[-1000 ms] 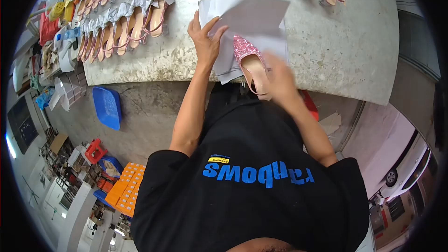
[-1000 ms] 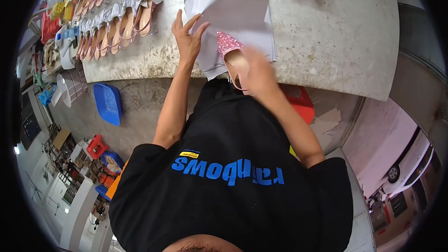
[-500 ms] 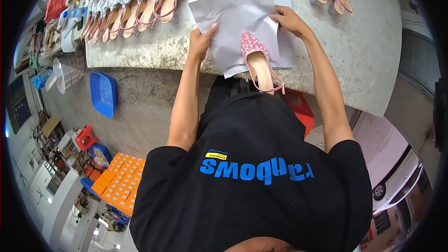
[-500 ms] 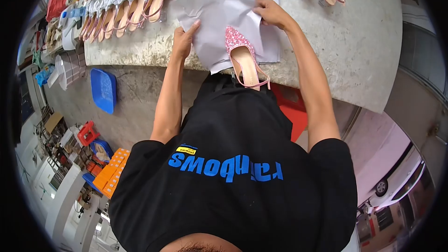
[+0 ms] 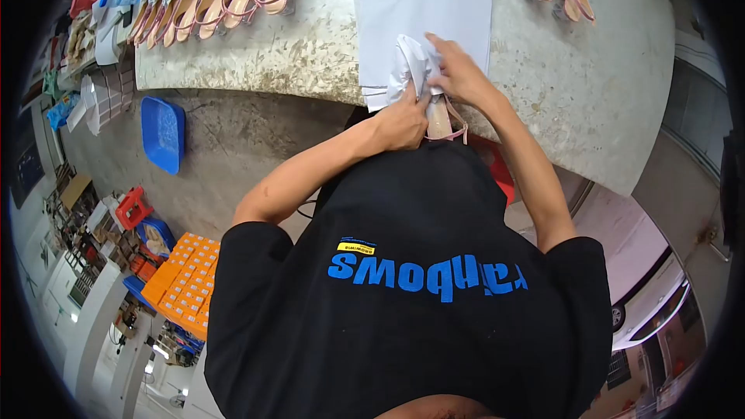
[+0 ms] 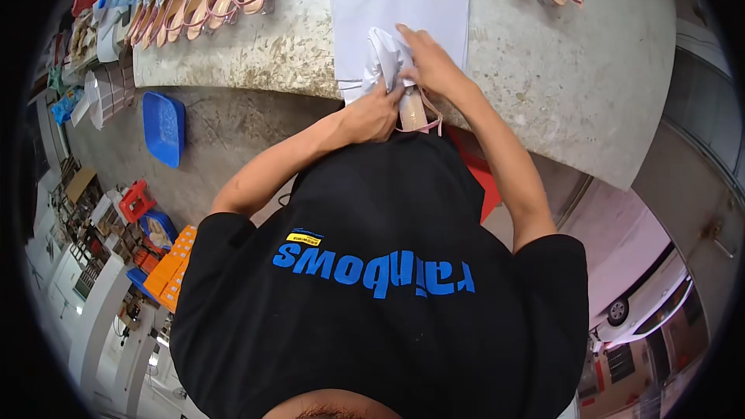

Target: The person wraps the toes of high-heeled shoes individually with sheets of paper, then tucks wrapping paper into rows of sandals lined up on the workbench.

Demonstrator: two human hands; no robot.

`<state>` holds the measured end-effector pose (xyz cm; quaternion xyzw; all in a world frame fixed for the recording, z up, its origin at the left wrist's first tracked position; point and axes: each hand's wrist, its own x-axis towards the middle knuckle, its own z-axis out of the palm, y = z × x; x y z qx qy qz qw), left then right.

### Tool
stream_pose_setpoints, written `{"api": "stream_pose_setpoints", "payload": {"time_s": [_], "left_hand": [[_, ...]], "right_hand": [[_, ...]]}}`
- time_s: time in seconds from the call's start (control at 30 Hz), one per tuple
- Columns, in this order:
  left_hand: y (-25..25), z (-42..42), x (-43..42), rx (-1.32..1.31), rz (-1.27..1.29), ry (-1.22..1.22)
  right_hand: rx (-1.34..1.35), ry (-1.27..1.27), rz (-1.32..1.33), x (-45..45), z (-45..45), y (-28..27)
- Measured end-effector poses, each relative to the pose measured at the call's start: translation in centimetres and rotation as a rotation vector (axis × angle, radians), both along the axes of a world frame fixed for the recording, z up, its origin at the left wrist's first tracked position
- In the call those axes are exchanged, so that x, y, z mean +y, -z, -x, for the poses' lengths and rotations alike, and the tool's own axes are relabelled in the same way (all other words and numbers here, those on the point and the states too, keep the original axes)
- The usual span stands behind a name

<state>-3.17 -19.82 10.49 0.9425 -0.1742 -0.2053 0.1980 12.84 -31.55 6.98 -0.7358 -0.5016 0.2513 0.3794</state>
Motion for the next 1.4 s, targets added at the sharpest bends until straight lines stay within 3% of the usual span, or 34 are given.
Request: {"api": "stream_pose_setpoints", "payload": {"time_s": [0.03,0.07,0.1,0.17,0.37,0.5,0.7,0.83,1.03,1.17,1.2,1.27,1.33,1.4], "left_hand": [[-1.2,-0.7,0.5,0.188,0.100,-0.117],[-2.3,-1.5,1.6,0.592,0.452,-0.426],[-1.8,-1.9,2.6,0.594,0.441,-0.431],[-0.1,-2.8,4.2,-0.573,0.143,-0.597],[5.3,-4.8,6.0,-0.520,0.113,-0.303],[3.8,-6.5,5.6,-0.047,-0.058,-0.264],[7.2,-6.1,5.3,-0.284,-0.202,-0.263],[5.6,-5.8,5.4,-0.323,0.037,-0.253],[6.2,-6.0,4.9,-0.350,-0.057,-0.382],[4.8,-7.9,5.3,0.140,-0.052,-0.430],[4.9,-7.7,5.5,0.136,-0.056,-0.436],[5.8,-6.9,5.3,-0.158,0.073,-0.479],[4.9,-6.6,5.2,-0.458,0.201,-0.516],[1.3,-5.1,5.9,-0.263,0.381,-0.920]], "right_hand": [[-0.003,0.003,-0.008,0.7,-0.2,0.0],[-0.081,-0.040,0.085,1.3,-0.2,0.1],[-0.159,-0.084,0.176,2.2,-0.2,0.0],[-0.306,-0.172,0.375,2.6,0.6,0.0],[-0.312,-0.145,0.214,1.3,1.4,2.8],[-0.437,0.089,0.383,1.4,3.4,2.7],[-0.296,0.248,0.227,0.7,4.1,1.7],[-0.226,0.197,0.626,1.2,3.9,0.3],[-0.261,0.317,0.644,2.6,3.5,1.0],[0.161,0.345,0.724,2.3,3.6,-1.4],[0.215,0.365,0.651,1.6,4.3,-1.7],[0.260,0.383,0.574,-0.7,5.4,-1.0],[0.535,0.458,0.296,-2.0,5.5,-0.8],[0.532,0.582,0.371,-3.3,5.1,-4.0]]}}
